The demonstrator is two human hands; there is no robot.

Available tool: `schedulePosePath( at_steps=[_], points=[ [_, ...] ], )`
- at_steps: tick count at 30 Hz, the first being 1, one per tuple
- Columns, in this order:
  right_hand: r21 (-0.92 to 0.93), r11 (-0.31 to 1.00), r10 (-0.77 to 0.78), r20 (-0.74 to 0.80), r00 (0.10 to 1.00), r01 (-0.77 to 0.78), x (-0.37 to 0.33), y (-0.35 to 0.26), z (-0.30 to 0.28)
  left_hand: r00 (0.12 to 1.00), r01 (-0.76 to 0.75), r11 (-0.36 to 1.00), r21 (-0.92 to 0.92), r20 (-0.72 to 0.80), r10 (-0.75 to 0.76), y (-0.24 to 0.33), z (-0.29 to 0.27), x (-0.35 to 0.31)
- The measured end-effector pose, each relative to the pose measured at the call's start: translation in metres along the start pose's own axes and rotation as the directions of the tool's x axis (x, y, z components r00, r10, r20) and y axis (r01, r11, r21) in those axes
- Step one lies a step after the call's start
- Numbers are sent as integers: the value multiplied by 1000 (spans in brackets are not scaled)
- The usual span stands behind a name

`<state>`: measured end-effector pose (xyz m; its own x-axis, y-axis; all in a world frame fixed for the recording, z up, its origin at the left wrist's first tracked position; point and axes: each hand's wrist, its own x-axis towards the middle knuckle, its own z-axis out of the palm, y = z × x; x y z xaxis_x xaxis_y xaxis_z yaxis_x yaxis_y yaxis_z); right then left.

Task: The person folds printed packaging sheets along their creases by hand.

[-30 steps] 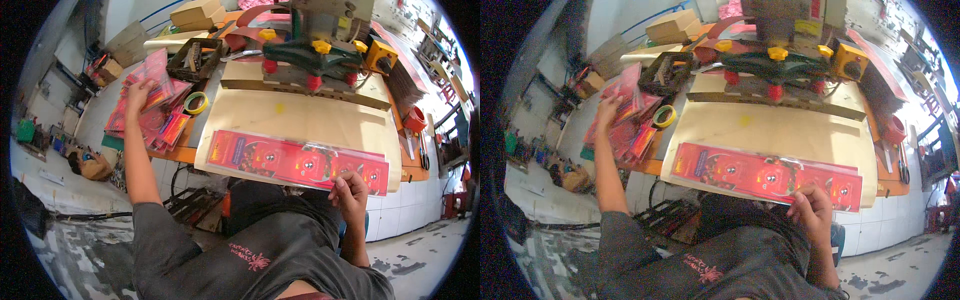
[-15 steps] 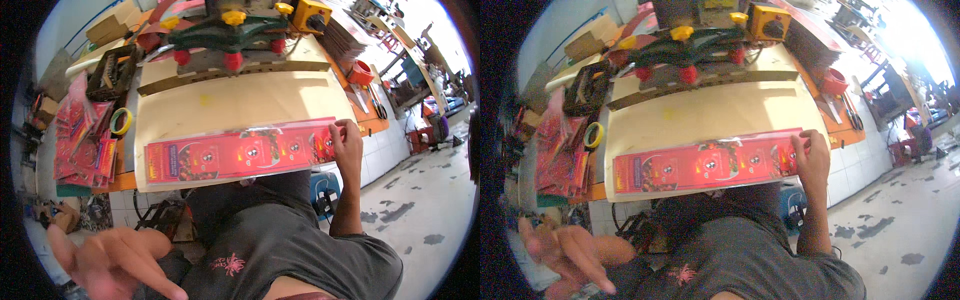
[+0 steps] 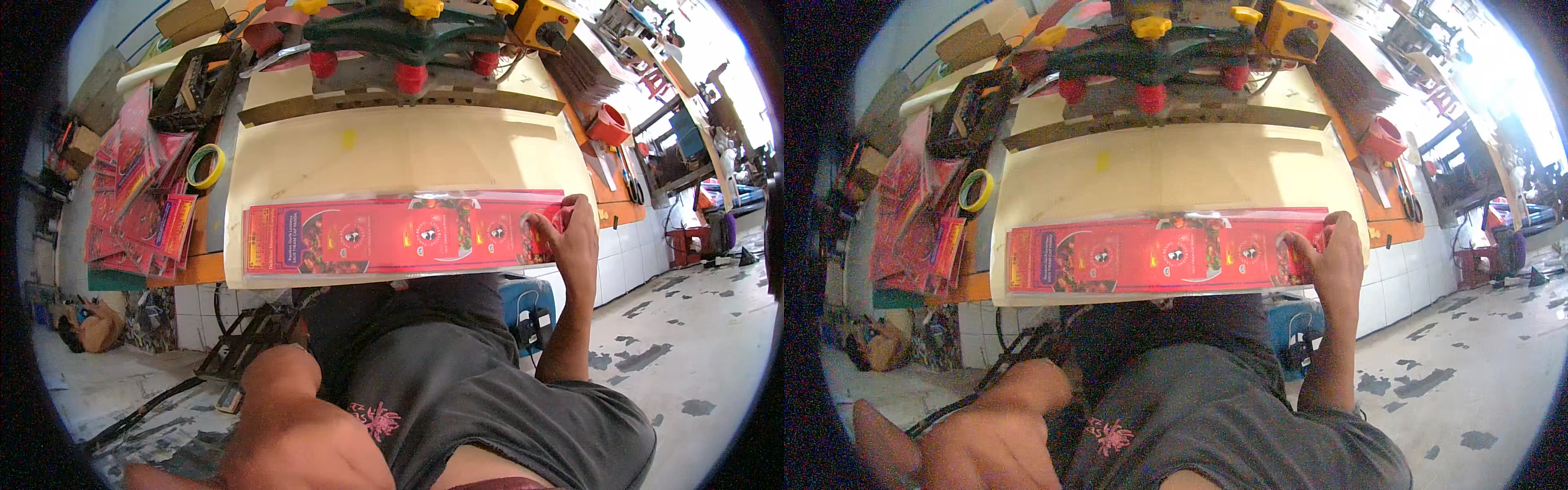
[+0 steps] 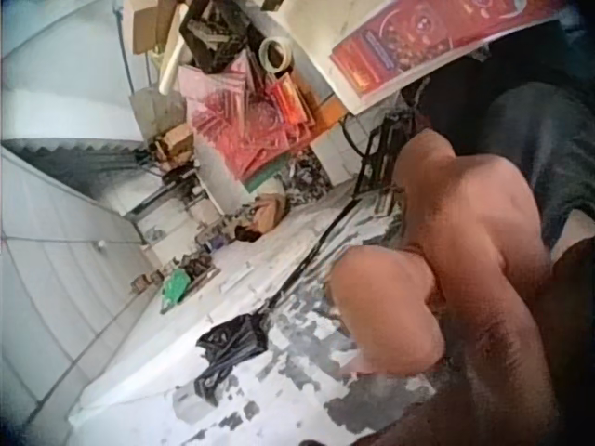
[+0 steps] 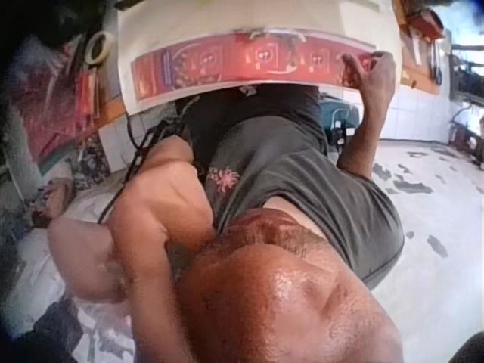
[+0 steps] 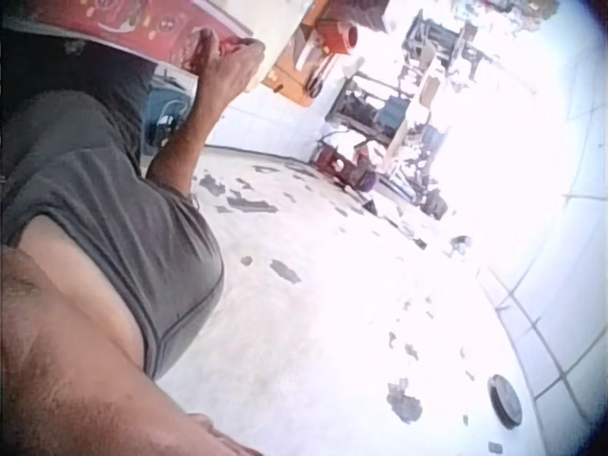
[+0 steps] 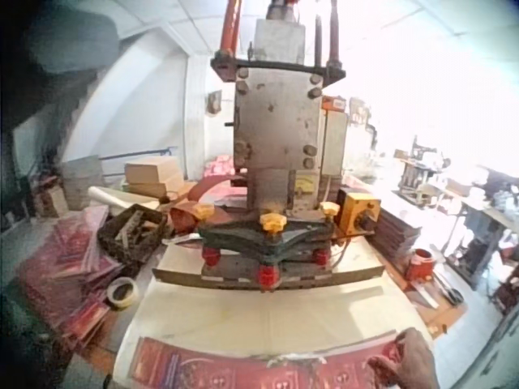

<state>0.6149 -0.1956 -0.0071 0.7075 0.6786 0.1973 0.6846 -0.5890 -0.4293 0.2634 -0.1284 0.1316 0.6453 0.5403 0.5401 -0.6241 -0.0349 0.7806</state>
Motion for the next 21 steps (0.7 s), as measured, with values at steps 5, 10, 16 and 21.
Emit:
schedulePosePath(
  at_steps=[5, 10, 16, 21],
  points=[
    [-3, 999, -34, 11, 999, 34, 4, 4, 1, 1000, -20, 1000, -19, -4, 20, -16, -7, -2],
    [41, 997, -58, -7, 998, 59, 1, 5, 2, 998, -49, 999, -5, -34, 49, -16, -11, -11],
    [191, 976, 91, 92, 992, -107, -1, 18, -12, 890, -411, 908, -83, -252, 380, -31, -20, -30],
    [-164, 987, -24, -181, 983, -6, -9, 45, -16, 790, 341, 758, 556, -607, 90, -65, -89, -46]
  ],
)
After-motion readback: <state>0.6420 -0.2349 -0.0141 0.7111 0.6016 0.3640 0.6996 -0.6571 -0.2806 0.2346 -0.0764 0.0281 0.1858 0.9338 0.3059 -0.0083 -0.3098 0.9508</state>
